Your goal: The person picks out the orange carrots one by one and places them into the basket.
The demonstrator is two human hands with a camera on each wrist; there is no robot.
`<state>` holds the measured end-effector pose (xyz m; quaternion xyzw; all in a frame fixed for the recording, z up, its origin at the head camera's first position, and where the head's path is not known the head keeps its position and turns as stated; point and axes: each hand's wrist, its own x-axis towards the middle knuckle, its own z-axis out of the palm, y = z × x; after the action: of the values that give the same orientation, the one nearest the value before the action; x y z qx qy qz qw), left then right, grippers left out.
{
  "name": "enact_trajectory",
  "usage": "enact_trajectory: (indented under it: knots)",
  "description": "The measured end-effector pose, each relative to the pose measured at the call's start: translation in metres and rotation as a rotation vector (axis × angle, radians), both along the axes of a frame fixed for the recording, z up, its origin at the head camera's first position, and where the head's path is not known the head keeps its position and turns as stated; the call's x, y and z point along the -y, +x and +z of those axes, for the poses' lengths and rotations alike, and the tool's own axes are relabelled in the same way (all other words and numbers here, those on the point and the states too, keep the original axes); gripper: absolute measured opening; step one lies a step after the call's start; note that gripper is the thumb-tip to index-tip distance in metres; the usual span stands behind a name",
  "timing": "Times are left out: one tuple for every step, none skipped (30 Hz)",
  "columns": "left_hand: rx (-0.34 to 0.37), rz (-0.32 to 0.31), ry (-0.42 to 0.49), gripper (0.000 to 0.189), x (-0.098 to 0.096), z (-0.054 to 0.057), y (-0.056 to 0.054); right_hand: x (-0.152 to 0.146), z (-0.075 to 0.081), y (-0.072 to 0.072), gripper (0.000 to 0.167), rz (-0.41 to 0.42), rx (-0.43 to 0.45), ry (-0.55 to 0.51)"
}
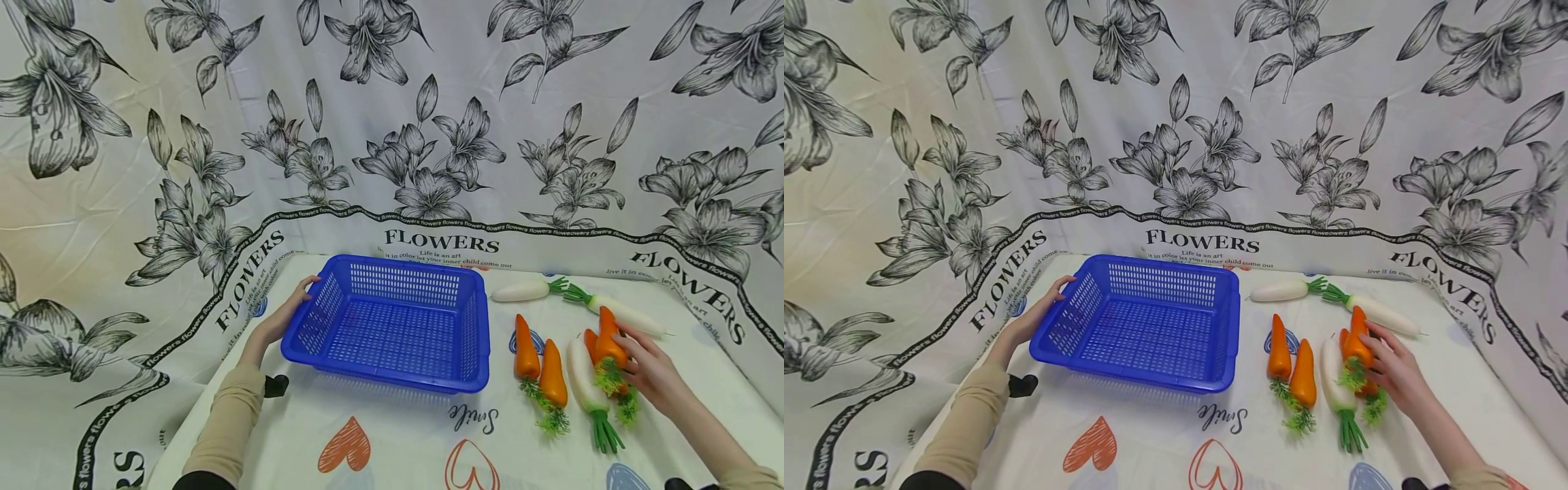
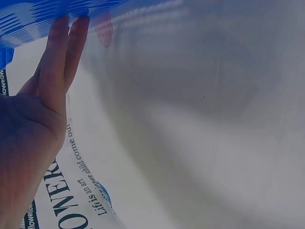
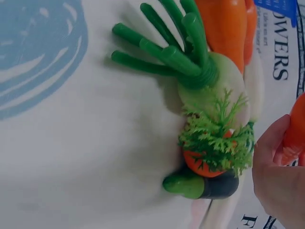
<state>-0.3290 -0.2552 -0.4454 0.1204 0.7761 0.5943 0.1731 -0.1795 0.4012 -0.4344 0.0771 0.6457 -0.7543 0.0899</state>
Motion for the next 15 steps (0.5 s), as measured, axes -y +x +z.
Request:
enact_trajectory:
  knots:
    - [0.000,0.000,0.001,0.052,0.000,0.000,0.000,0.002,0.000,0.000,0.028,0.002,-0.011,0.006]
    - [0.001,0.001,0.002,0.052,0.000,0.000,0.000,0.004,0.000,0.000,0.028,0.009,-0.019,0.003]
    - [0.001,0.002,0.003,0.052,-0.001,0.000,0.000,0.006,0.001,-0.001,0.029,0.010,-0.028,0.002]
    - [0.002,0.003,0.005,0.052,-0.001,0.000,0.000,0.007,0.002,-0.002,0.029,0.010,-0.036,0.001]
    - [0.002,0.004,0.007,0.052,-0.001,0.000,0.000,0.010,0.003,-0.002,0.029,0.010,-0.039,-0.002]
    - [0.002,0.004,0.010,0.052,-0.001,0.000,0.000,0.012,0.004,-0.003,0.028,0.008,-0.039,-0.017]
    - [0.001,0.003,0.012,0.051,-0.001,0.000,0.000,0.014,0.005,-0.003,0.028,0.006,-0.040,-0.036]
    - [0.000,0.003,0.011,0.051,-0.001,0.000,0.000,0.016,0.005,-0.004,0.028,0.007,-0.041,-0.051]
    - [-0.001,0.003,0.009,0.051,-0.001,0.000,0.000,0.019,0.006,-0.004,0.028,0.003,-0.045,-0.061]
    - [-0.003,0.003,0.006,0.051,-0.001,0.000,0.000,0.021,0.007,-0.005,0.029,0.003,-0.049,-0.066]
    - [-0.004,0.003,0.003,0.051,-0.001,0.000,0.000,0.024,0.008,-0.005,0.029,0.004,-0.053,-0.076]
    - [-0.005,0.002,0.001,0.051,-0.001,0.000,0.001,0.026,0.008,-0.006,0.029,0.007,-0.057,-0.079]
    - [-0.007,0.002,-0.003,0.051,-0.001,0.000,0.001,0.028,0.009,-0.006,0.030,0.012,-0.062,-0.082]
    - [-0.006,0.002,-0.004,0.051,0.000,0.000,0.001,0.030,0.009,-0.007,0.030,0.015,-0.066,-0.081]
    - [-0.004,0.002,-0.004,0.051,0.000,0.000,0.000,0.033,0.009,-0.007,0.030,0.015,-0.065,-0.083]
